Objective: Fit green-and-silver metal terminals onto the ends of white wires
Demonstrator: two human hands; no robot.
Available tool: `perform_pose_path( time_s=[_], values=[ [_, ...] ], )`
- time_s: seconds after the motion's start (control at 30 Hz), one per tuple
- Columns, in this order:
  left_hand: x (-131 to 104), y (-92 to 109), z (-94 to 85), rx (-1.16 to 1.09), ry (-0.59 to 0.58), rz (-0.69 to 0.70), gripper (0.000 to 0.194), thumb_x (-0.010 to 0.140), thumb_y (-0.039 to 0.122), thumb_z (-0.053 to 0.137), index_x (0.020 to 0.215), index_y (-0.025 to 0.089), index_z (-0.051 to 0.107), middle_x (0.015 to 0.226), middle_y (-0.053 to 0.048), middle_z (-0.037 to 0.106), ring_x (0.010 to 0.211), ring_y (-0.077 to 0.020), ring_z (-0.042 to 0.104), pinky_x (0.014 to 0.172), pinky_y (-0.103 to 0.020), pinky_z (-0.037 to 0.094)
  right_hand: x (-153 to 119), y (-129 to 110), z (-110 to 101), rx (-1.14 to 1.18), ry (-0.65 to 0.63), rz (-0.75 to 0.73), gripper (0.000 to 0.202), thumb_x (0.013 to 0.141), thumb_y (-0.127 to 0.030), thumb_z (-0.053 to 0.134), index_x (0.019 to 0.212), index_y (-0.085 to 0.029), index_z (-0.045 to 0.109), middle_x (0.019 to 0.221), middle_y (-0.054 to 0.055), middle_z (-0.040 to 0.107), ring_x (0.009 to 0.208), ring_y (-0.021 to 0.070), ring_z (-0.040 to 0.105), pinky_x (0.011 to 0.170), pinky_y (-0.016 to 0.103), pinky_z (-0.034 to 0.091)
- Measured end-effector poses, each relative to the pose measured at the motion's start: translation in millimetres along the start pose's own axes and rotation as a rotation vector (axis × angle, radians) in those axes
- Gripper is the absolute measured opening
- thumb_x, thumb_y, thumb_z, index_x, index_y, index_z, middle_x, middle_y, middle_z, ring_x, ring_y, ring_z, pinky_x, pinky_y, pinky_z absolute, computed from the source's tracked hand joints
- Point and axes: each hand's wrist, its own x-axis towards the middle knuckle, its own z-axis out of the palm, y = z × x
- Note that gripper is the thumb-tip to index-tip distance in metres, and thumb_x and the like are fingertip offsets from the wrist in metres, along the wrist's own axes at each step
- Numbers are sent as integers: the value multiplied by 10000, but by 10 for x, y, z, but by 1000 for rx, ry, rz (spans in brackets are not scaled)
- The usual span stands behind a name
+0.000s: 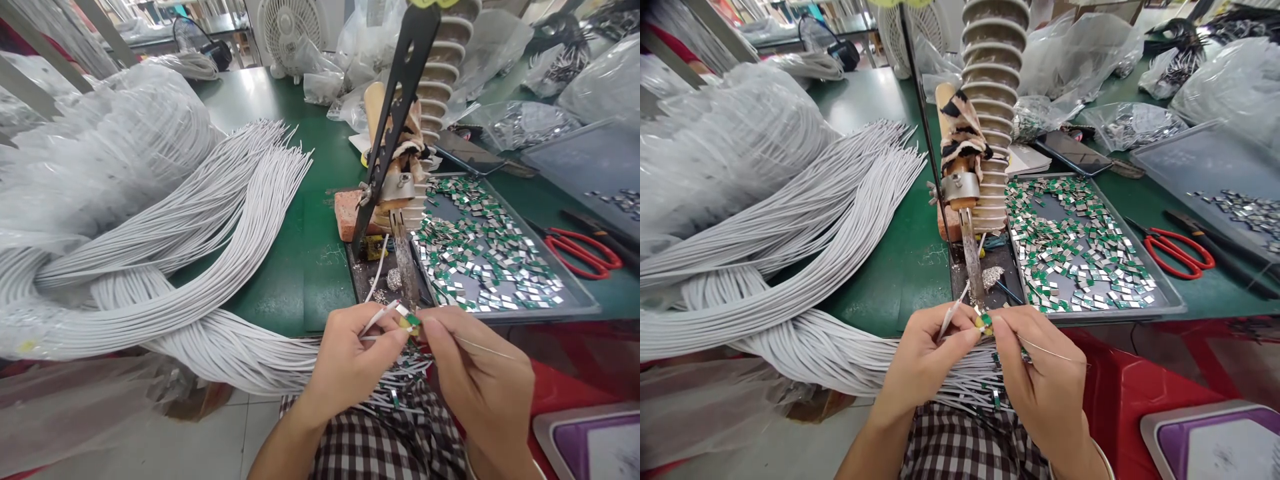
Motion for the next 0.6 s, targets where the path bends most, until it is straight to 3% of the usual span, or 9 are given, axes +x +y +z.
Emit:
perform_pose_path(
  time_s=[0.1, 0.23, 0.4, 0.6],
  values=[
    [21, 40, 5, -82, 41, 6, 198, 798, 130, 653, 612, 157, 590, 734, -18, 661, 617, -110, 541, 532, -197, 402, -64, 19, 16, -63, 95, 17, 221, 990, -151, 530, 1006, -232, 734, 934, 10, 792, 753, 128, 752, 692, 229, 587],
    [51, 65, 13, -148, 62, 23, 184, 784, 144, 680, 618, 155, 601, 775, -33, 681, 629, -113, 565, 528, -196, 416, -90, 21, 48, 24, 247, -80, 183, 902, -86, 668, 1006, -222, 731, 936, -1, 791, 849, 154, 760, 781, 277, 611],
    [91, 92, 17, -177, 63, 30, 162, 749, 120, 683, 610, 151, 605, 781, -30, 653, 631, -104, 552, 538, -194, 430, -40, 2, 55, 32, 263, -157, 313, 840, -4, 721, 1050, -236, 739, 1027, -11, 777, 936, 150, 729, 865, 318, 596],
    [81, 92, 26, -221, 70, 34, 165, 755, 147, 692, 619, 154, 598, 793, -31, 637, 653, -110, 557, 549, -201, 428, -34, -30, 26, 6, 227, -161, 368, 835, 12, 725, 1088, -256, 738, 1051, -25, 767, 928, 136, 712, 846, 311, 588]
  ],
)
